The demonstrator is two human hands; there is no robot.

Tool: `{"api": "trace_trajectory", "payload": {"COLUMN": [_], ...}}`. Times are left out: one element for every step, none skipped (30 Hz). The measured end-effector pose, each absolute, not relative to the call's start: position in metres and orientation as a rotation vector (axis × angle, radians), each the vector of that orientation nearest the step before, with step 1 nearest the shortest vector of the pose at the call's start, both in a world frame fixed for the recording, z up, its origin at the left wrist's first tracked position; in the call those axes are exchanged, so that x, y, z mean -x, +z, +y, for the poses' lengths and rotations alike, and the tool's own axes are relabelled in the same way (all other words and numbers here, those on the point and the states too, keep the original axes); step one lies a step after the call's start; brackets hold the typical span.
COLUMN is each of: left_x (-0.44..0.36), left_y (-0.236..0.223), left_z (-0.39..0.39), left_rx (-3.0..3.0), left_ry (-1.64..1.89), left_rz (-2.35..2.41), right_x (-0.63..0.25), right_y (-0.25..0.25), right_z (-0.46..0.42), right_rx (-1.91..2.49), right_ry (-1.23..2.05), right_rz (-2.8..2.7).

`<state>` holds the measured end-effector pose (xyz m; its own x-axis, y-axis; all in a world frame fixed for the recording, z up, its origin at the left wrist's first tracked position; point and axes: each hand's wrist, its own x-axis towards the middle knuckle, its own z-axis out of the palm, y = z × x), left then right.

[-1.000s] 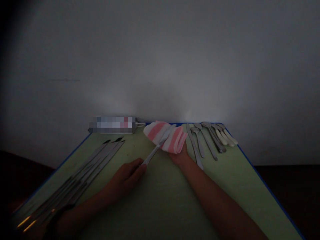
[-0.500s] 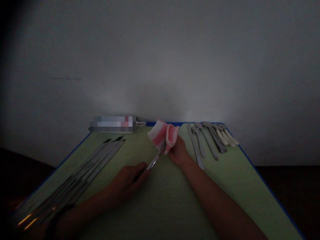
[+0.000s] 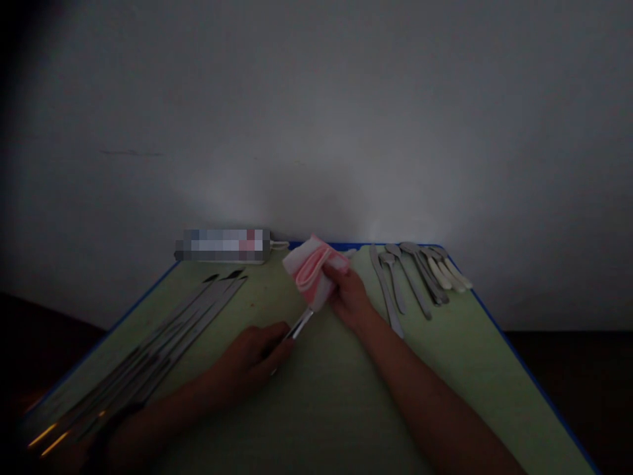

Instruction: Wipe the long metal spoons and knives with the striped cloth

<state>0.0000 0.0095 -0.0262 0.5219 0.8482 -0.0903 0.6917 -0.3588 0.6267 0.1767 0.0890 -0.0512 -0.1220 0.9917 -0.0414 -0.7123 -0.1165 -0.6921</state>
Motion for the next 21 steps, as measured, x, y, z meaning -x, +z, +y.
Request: {"api": "trace_trajectory", "payload": {"left_x": [0.000, -0.001, -0.001, -0.001, -0.001, -0.001, -0.001, -0.001, 0.000, -0.001, -0.001, -0.001, -0.001, -0.001, -0.001, -0.001, -0.001, -0.001, 0.000, 0.000, 0.000], "left_y": [-0.026, -0.025, -0.025, -0.025, -0.025, -0.026, -0.026, -0.026, -0.027, -0.027, -0.027, -0.027, -0.027, -0.027, -0.027, -0.027, -0.027, -0.027, -0.027, -0.028, -0.028], "left_z": [0.009, 0.009, 0.009, 0.009, 0.008, 0.008, 0.008, 0.008, 0.008, 0.007, 0.007, 0.008, 0.008, 0.008, 0.008, 0.009, 0.009, 0.010, 0.010, 0.011, 0.011], "left_rx": [-2.158, -2.166, -2.171, -2.174, -2.173, -2.169, -2.161, -2.153, -2.144, -2.133, -2.121, -2.108, -2.097, -2.087, -2.079, -2.076, -2.075, -2.075, -2.077, -2.076, -2.074], "left_ry": [0.334, 0.336, 0.339, 0.343, 0.348, 0.353, 0.358, 0.367, 0.377, 0.386, 0.395, 0.408, 0.420, 0.429, 0.436, 0.441, 0.444, 0.446, 0.450, 0.454, 0.455], "left_rz": [1.251, 1.254, 1.260, 1.266, 1.270, 1.273, 1.277, 1.282, 1.287, 1.293, 1.299, 1.305, 1.309, 1.312, 1.316, 1.319, 1.321, 1.318, 1.312, 1.305, 1.297], "right_x": [-0.177, -0.177, -0.178, -0.178, -0.178, -0.178, -0.178, -0.178, -0.178, -0.178, -0.178, -0.178, -0.177, -0.177, -0.176, -0.176, -0.175, -0.174, -0.174, -0.174, -0.174], "right_y": [-0.053, -0.054, -0.055, -0.055, -0.055, -0.054, -0.054, -0.052, -0.051, -0.050, -0.049, -0.048, -0.047, -0.047, -0.048, -0.048, -0.049, -0.050, -0.051, -0.052, -0.052], "right_z": [0.091, 0.092, 0.094, 0.095, 0.095, 0.095, 0.095, 0.095, 0.094, 0.092, 0.091, 0.089, 0.087, 0.086, 0.085, 0.085, 0.085, 0.086, 0.087, 0.089, 0.091], "right_rx": [0.616, 0.626, 0.632, 0.638, 0.643, 0.645, 0.646, 0.645, 0.642, 0.635, 0.624, 0.609, 0.593, 0.575, 0.564, 0.561, 0.571, 0.591, 0.613, 0.631, 0.638], "right_ry": [1.591, 1.568, 1.554, 1.551, 1.558, 1.571, 1.592, 1.621, 1.653, 1.688, 1.722, 1.751, 1.770, 1.778, 1.776, 1.763, 1.743, 1.716, 1.684, 1.650, 1.615], "right_rz": [-0.602, -0.590, -0.580, -0.573, -0.566, -0.557, -0.544, -0.527, -0.508, -0.492, -0.485, -0.491, -0.510, -0.537, -0.568, -0.598, -0.622, -0.635, -0.635, -0.623, -0.603]}}
